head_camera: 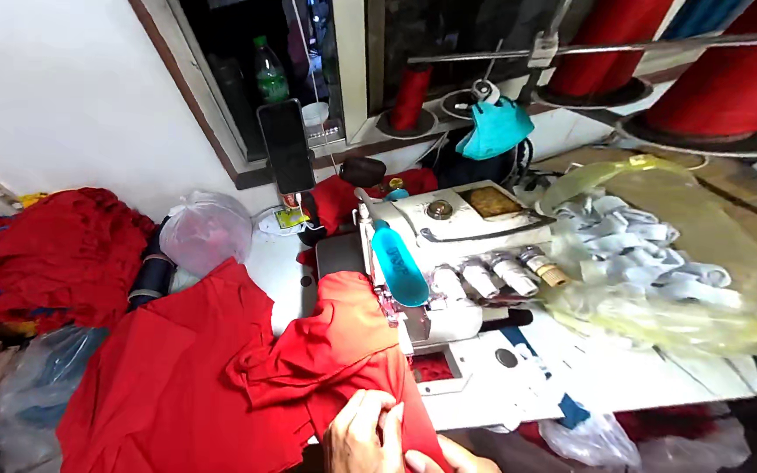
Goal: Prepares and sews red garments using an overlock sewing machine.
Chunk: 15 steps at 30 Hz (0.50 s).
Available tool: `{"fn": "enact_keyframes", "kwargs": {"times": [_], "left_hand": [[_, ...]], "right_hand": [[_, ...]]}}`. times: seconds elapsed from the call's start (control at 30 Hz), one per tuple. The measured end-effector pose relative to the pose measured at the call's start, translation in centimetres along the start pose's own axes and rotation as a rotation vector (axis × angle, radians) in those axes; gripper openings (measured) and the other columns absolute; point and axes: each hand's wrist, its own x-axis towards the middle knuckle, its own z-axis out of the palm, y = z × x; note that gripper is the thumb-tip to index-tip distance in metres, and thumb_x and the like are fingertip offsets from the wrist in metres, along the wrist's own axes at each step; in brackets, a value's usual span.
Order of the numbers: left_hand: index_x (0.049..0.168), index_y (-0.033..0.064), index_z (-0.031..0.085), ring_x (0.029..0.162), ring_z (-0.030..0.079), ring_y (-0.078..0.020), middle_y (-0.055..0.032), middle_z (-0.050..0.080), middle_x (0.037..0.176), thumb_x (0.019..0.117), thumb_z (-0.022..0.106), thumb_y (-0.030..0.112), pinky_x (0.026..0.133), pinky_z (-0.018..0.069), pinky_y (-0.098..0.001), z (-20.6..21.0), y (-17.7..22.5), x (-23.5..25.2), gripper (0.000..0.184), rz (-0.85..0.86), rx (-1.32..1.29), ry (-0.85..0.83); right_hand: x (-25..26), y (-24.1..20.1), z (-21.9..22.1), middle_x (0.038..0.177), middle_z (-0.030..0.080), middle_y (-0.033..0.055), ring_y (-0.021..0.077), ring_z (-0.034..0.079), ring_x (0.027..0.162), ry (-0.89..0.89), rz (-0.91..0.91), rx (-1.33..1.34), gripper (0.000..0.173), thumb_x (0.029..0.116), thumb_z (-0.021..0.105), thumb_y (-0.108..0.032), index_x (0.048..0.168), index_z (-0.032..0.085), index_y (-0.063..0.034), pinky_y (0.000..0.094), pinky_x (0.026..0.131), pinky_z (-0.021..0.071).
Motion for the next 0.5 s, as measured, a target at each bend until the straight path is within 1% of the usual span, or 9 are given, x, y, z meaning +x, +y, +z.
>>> {"fn": "enact_keyframes", "kwargs": {"times": [0.1,0.17,0.23,0.27,0.3,0.37,0.43,0.47,0.5], "left_hand": [[0.094,0.0041,0.077,0.081,0.071,-0.0093,-0.0058,0.074,0.091,0.0934,0.068,0.013,0.076,0.0597,-0.0256,-0.1,-0.1,0.0,0.012,0.007,-0.049,0.032],[0.096,0.0007,0.074,0.076,0.069,-0.007,-0.0067,0.073,0.091,0.0946,0.065,0.01,0.072,0.0589,-0.023,-0.4,0.2,0.1,0.012,-0.057,-0.109,0.049],[0.102,-0.0014,0.07,0.071,0.066,-0.0063,-0.0062,0.071,0.086,0.0967,0.06,0.006,0.068,0.0565,-0.0231,-0.7,0.4,0.2,0.013,-0.143,-0.177,0.054],[0.104,-0.0019,0.069,0.072,0.064,-0.0057,-0.0057,0.069,0.085,0.0979,0.057,0.005,0.068,0.0553,-0.0227,-0.8,0.3,0.3,0.015,-0.166,-0.209,0.057],[0.106,-0.0018,0.069,0.074,0.064,-0.0049,-0.005,0.069,0.086,0.099,0.054,0.004,0.07,0.0552,-0.0221,-0.8,0.3,0.5,0.017,-0.17,-0.229,0.066],[0.105,0.0002,0.07,0.079,0.066,-0.003,-0.0028,0.07,0.087,0.1018,0.052,0.006,0.075,0.0558,-0.0205,-0.8,0.3,0.8,0.019,-0.155,-0.238,0.088],[0.101,0.0023,0.071,0.072,0.064,-0.0008,0.0004,0.068,0.08,0.1011,0.058,0.012,0.068,0.0544,-0.0188,-0.7,0.4,1.2,0.016,-0.135,-0.22,0.115],[0.1,0.0038,0.07,0.065,0.06,-0.0002,0.0025,0.065,0.075,0.0977,0.066,0.018,0.062,0.0524,-0.0183,-0.7,0.5,1.3,0.015,-0.124,-0.2,0.121],[0.101,0.0042,0.069,0.061,0.059,-0.0006,0.0033,0.065,0.072,0.0915,0.075,0.023,0.058,0.0524,-0.0189,-0.7,0.5,1.4,0.022,-0.107,-0.172,0.118]], "right_hand": [[0.4,-0.3,-0.6,0.073,0.07,0.0105,0.0157,0.067,0.065,-0.006,0.004,-0.104,0.03,0.0981,0.069,-0.027,0.089,0.073,0.0018,0.0389,0.064,0.0561],[1.2,-0.7,-1.0,0.074,0.069,0.0125,0.0204,0.067,0.069,-0.001,0.017,-0.173,0.032,0.0973,0.069,-0.028,0.087,0.071,0.0024,0.0436,0.067,0.054],[2.7,-0.9,-1.3,0.083,0.073,0.0108,0.0202,0.071,0.077,0.046,-0.001,-0.175,0.029,0.0949,0.071,-0.029,0.097,0.075,-0.0003,0.045,0.074,0.0579],[3.7,-0.8,-1.3,0.087,0.074,0.0071,0.0167,0.072,0.081,0.075,-0.023,-0.158,0.031,0.0943,0.071,-0.032,0.104,0.076,-0.0038,0.0427,0.076,0.0593],[4.7,-0.5,-1.1,0.088,0.075,0.0013,0.0109,0.071,0.081,0.106,-0.048,-0.14,0.034,0.0942,0.07,-0.039,0.11,0.075,-0.0087,0.0375,0.075,0.0603],[6.7,-0.7,-1.0,0.083,0.071,-0.0055,0.004,0.065,0.074,0.106,-0.03,-0.051,0.039,0.0948,0.066,-0.047,0.111,0.074,-0.0131,0.0285,0.069,0.0563],[7.8,-1.5,-1.0,0.075,0.066,-0.008,0.0024,0.061,0.067,0.06,0.038,0.066,0.033,0.0952,0.066,-0.046,0.102,0.075,-0.0151,0.0254,0.063,0.0523],[8.1,-1.8,-1.0,0.072,0.065,-0.0084,0.0022,0.06,0.064,0.047,0.054,0.112,0.03,0.0954,0.066,-0.045,0.096,0.074,-0.0155,0.0246,0.061,0.0504],[8.2,-1.9,-0.9,0.07,0.063,-0.0085,0.0023,0.059,0.063,0.038,0.058,0.137,0.029,0.0961,0.066,-0.043,0.093,0.074,-0.0158,0.0247,0.06,0.0492]]}}
